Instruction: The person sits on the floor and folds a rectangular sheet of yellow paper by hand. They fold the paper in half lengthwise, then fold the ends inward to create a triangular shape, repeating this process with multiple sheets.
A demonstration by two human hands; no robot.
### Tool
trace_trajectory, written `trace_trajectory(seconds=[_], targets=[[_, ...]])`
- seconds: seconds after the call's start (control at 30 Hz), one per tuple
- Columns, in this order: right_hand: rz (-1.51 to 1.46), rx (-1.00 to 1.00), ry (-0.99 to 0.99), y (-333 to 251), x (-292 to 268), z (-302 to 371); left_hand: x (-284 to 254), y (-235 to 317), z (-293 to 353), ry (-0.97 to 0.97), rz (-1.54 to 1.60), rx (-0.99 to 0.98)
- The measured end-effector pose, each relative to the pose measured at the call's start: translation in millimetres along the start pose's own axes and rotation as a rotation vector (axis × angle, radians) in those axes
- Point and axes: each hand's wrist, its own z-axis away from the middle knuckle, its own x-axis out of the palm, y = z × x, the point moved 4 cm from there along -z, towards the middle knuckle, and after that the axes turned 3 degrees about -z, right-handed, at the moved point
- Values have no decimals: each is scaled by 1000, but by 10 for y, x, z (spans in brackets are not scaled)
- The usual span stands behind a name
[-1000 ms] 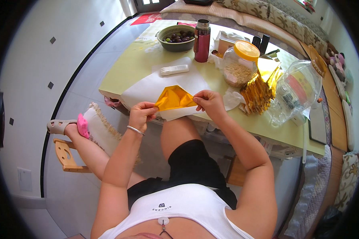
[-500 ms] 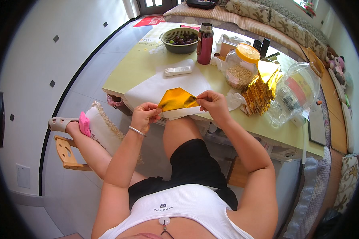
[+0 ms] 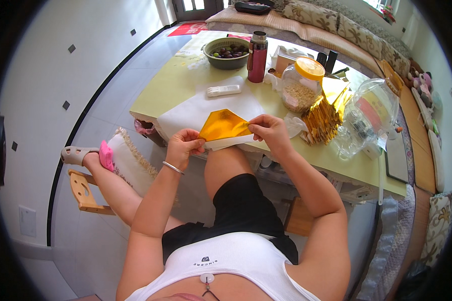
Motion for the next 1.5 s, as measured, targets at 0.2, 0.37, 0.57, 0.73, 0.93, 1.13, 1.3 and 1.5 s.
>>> trace_trajectory(seconds=[0.2,0.37,0.57,0.73,0.93,1.13,1.3,1.5], targets=[[-41,48,5,39,17,74,-25,35,103,20,149,-73],[-71,40,-6,5,72,125,-77,94,187,4,305,-96],[-76,21,-32,-42,118,188,-96,120,312,50,165,-23],[-78,19,-42,-109,168,268,-80,162,423,80,163,58],[-73,15,-64,-237,256,375,-72,247,550,120,68,147],[-88,16,-47,-305,249,418,-9,325,649,95,-72,262],[-1,-102,-48,-358,136,473,110,344,667,71,-224,223],[-11,-189,-30,-385,153,487,177,198,670,-80,-226,220]])
